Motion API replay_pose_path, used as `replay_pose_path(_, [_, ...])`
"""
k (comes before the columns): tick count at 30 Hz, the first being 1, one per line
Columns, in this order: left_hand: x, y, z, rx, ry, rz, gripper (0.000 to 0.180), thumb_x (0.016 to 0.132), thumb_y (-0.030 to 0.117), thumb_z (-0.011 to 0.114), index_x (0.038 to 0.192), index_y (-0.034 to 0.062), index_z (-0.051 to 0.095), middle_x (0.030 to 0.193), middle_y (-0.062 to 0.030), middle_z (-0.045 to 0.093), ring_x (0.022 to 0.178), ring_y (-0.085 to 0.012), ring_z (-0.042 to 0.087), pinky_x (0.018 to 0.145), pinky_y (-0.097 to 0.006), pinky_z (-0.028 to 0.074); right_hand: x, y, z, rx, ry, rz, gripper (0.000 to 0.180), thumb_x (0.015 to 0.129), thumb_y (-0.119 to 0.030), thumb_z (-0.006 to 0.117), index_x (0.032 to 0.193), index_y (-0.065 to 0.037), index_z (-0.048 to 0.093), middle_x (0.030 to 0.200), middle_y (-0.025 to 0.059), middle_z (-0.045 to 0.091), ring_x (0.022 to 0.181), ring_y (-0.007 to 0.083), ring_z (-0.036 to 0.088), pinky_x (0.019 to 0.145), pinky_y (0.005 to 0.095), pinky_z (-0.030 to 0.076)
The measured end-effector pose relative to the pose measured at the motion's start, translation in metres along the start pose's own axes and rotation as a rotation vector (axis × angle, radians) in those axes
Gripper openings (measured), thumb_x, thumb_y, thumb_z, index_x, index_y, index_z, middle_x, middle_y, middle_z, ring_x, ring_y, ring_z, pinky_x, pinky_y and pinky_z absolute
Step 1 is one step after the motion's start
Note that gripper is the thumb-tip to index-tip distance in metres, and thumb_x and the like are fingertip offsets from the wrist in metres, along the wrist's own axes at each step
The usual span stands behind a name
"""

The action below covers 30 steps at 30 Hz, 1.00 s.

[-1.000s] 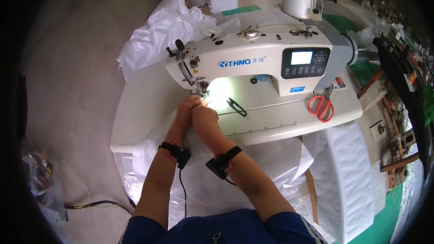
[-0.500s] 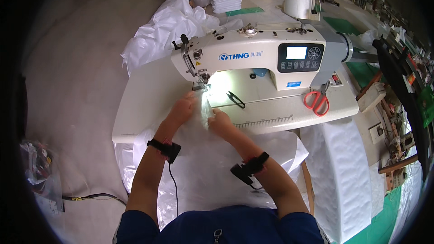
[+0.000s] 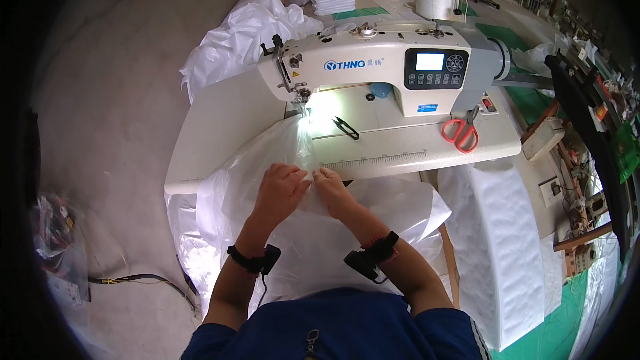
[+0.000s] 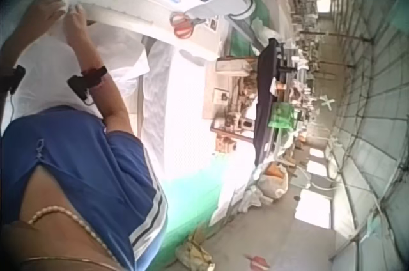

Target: Sewing a large white plastic or fabric sheet using an industrial sewing machine.

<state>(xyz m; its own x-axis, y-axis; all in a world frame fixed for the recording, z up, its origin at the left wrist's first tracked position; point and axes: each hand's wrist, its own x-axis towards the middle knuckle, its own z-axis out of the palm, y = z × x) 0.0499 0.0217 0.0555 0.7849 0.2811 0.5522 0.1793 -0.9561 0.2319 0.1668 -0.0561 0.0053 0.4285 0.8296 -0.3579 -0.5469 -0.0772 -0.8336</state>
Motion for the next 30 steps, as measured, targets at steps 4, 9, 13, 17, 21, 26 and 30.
replay_pose_path(4, [-0.009, 0.012, 0.001, 0.081, -0.192, -0.049, 0.016, 0.075, 0.02, 0.064, 0.082, 0.0049, 0.063, 0.084, -0.0075, 0.059, 0.089, -0.0263, 0.053, 0.08, -0.04, 0.041, 0.002, 0.012, -0.008, 0.029, -0.055, -0.061, 0.018, 0.09, -0.013, 0.042, 0.096, -0.002, 0.056, 0.08, 0.0034, 0.055, 0.066, 0.0117, 0.052, 0.06, 0.0259, 0.045])
replay_pose_path(9, [-0.025, -0.008, 0.01, -0.005, -0.176, -0.173, 0.016, 0.074, 0.02, 0.063, 0.079, 0.0042, 0.063, 0.077, -0.0082, 0.059, 0.078, -0.0256, 0.056, 0.073, -0.038, 0.043, -0.002, 0.019, -0.011, -0.025, -0.065, -0.046, 0.016, 0.087, -0.012, 0.044, 0.088, -0.003, 0.057, 0.075, 0.0021, 0.054, 0.063, 0.0106, 0.051, 0.059, 0.0251, 0.044])
replay_pose_path(13, [-0.017, 0.003, 0.006, -0.517, -0.184, -0.684, 0.019, 0.077, 0.021, 0.06, 0.073, 0.0023, 0.06, 0.075, -0.0114, 0.061, 0.07, -0.0282, 0.059, 0.065, -0.038, 0.046, 0.0, 0.018, -0.014, -0.082, -0.041, -0.093, 0.02, 0.088, -0.018, 0.049, 0.087, 0.0, 0.057, 0.075, 0.0024, 0.056, 0.065, 0.0106, 0.052, 0.059, 0.0249, 0.044])
replay_pose_path(17, [-0.02, 0.009, 0.002, -0.346, -0.314, -0.429, 0.02, 0.079, 0.021, 0.06, 0.077, 0.0016, 0.061, 0.071, -0.0132, 0.062, 0.064, -0.0287, 0.06, 0.06, -0.035, 0.047, 0.004, 0.006, -0.003, -0.466, 0.098, -0.277, 0.031, 0.087, -0.029, 0.055, 0.092, 0.001, 0.057, 0.077, 0.0089, 0.06, 0.066, 0.0132, 0.057, 0.058, 0.0263, 0.045])
replay_pose_path(21, [-0.02, 0.01, 0.0, -0.332, -0.418, -0.302, 0.021, 0.079, 0.023, 0.06, 0.082, 0.0029, 0.063, 0.068, -0.0129, 0.061, 0.063, -0.0287, 0.059, 0.062, -0.036, 0.047, 0.02, 0.013, -0.006, -0.967, 0.246, -0.513, 0.038, 0.085, -0.025, 0.054, 0.102, 0.009, 0.052, 0.082, 0.0223, 0.061, 0.079, 0.0278, 0.063, 0.068, 0.0329, 0.048])
replay_pose_path(26, [-0.035, -0.041, -0.003, 0.054, -0.182, -0.242, 0.022, 0.08, 0.025, 0.06, 0.087, 0.0047, 0.061, 0.081, -0.0139, 0.061, 0.077, -0.0314, 0.058, 0.069, -0.04, 0.046, 0.012, 0.014, -0.002, -1.319, 0.247, -0.62, 0.05, 0.081, -0.01, 0.049, 0.124, 0.012, 0.036, 0.072, 0.0215, 0.063, 0.065, 0.0312, 0.065, 0.061, 0.0358, 0.052])
replay_pose_path(30, [-0.058, -0.091, -0.015, 0.136, -0.037, -0.485, 0.029, 0.079, 0.026, 0.061, 0.1, 0.0061, 0.057, 0.098, -0.0148, 0.055, 0.093, -0.0327, 0.053, 0.077, -0.043, 0.044, -0.012, 0.016, 0.011, -1.619, 0.23, -0.601, 0.052, 0.078, -0.008, 0.049, 0.123, 0.015, 0.036, 0.063, 0.0139, 0.063, 0.054, 0.0277, 0.063, 0.05, 0.0359, 0.05])
